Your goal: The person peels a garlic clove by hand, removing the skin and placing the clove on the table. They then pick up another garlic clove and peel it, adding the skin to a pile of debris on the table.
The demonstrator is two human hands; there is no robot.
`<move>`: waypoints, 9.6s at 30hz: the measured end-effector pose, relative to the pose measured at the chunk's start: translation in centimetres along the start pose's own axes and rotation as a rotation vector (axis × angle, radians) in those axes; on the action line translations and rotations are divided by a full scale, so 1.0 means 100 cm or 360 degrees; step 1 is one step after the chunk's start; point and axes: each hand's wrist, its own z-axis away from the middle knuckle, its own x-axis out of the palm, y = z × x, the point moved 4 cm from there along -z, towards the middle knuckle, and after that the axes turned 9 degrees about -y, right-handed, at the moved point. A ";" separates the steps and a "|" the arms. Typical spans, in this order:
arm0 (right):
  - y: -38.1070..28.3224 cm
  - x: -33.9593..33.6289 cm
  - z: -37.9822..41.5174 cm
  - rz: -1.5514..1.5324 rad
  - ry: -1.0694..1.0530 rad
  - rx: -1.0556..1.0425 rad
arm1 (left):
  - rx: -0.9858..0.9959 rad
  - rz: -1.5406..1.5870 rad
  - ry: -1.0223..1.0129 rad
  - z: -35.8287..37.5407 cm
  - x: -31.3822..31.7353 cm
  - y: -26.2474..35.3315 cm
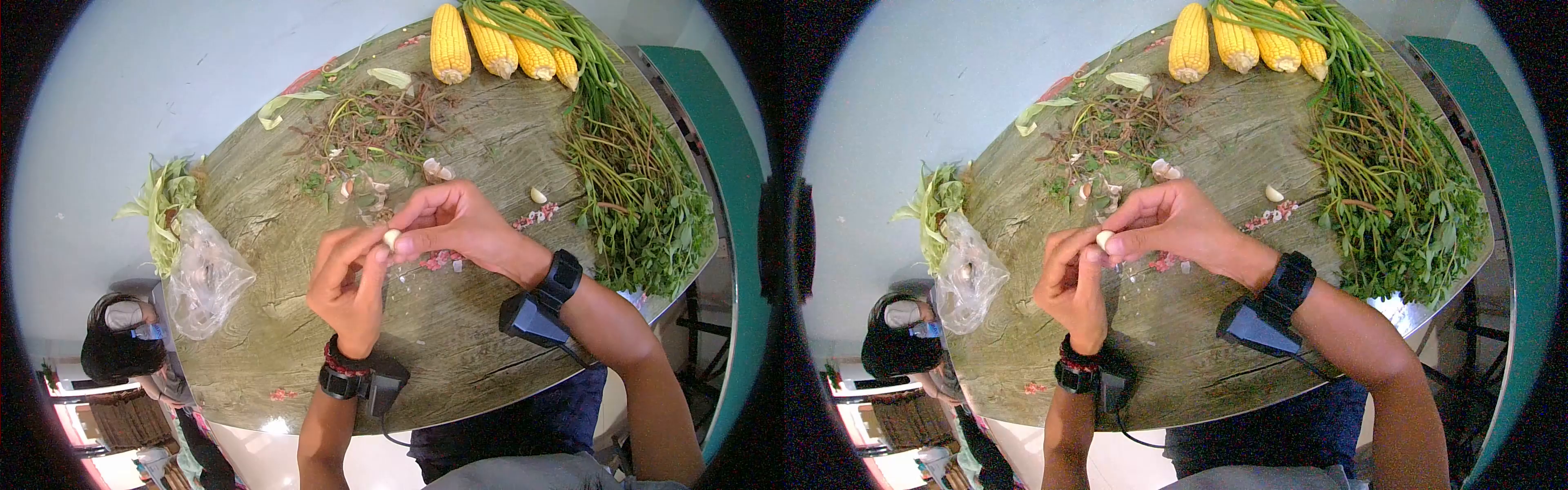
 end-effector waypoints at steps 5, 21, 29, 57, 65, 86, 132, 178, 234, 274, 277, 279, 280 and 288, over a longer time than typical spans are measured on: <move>-0.003 0.001 0.001 0.0010 -0.0006 -0.0016 | 0.0008 0.0011 0.0000 0.000 0.000 -0.002; -0.011 0.003 0.002 -0.0034 0.0046 -0.0043 | 0.0081 -0.0276 0.0078 0.001 -0.002 0.005; -0.008 0.003 0.001 0.0144 0.0075 -0.0043 | 0.0106 -0.0411 0.0063 0.004 -0.003 0.002; -0.005 0.004 0.001 -0.0107 -0.0044 0.0094 | -0.0093 -0.0235 0.0173 0.001 -0.004 -0.003; -0.006 0.002 0.002 -0.0301 -0.0020 0.0118 | -0.0139 0.0226 0.0173 0.004 -0.007 -0.021; -0.005 0.003 0.000 -0.0106 0.0059 0.0117 | 0.0062 -0.0175 0.0074 0.001 -0.003 -0.003; -0.003 0.001 0.000 -0.0104 0.0016 0.0111 | 0.0128 -0.0314 0.0000 0.004 -0.003 -0.001; -0.009 -0.005 0.000 -0.0458 0.0131 -0.0167 | -0.0147 0.0312 0.0192 0.001 -0.003 -0.013; -0.013 0.003 0.002 0.0050 -0.0050 -0.0088 | 0.0225 -0.0552 -0.0225 0.005 0.007 0.007; -0.079 -0.040 0.102 0.2096 0.1263 0.0009 | -0.0236 -0.0214 -0.0479 0.014 0.028 0.002; -0.081 -0.042 0.102 0.2007 0.1269 0.0104 | -0.0194 -0.0277 -0.0500 0.013 0.027 0.002; -0.080 -0.043 0.103 0.2060 0.1238 0.0103 | -0.0175 -0.0323 -0.0507 0.014 0.028 0.002; -0.080 -0.044 0.103 0.2086 0.1221 0.0101 | -0.0160 -0.0344 -0.0504 0.014 0.028 0.001; -0.082 -0.036 0.100 0.2278 0.1167 0.0246 | -0.0133 -0.0356 -0.0491 0.015 0.029 0.001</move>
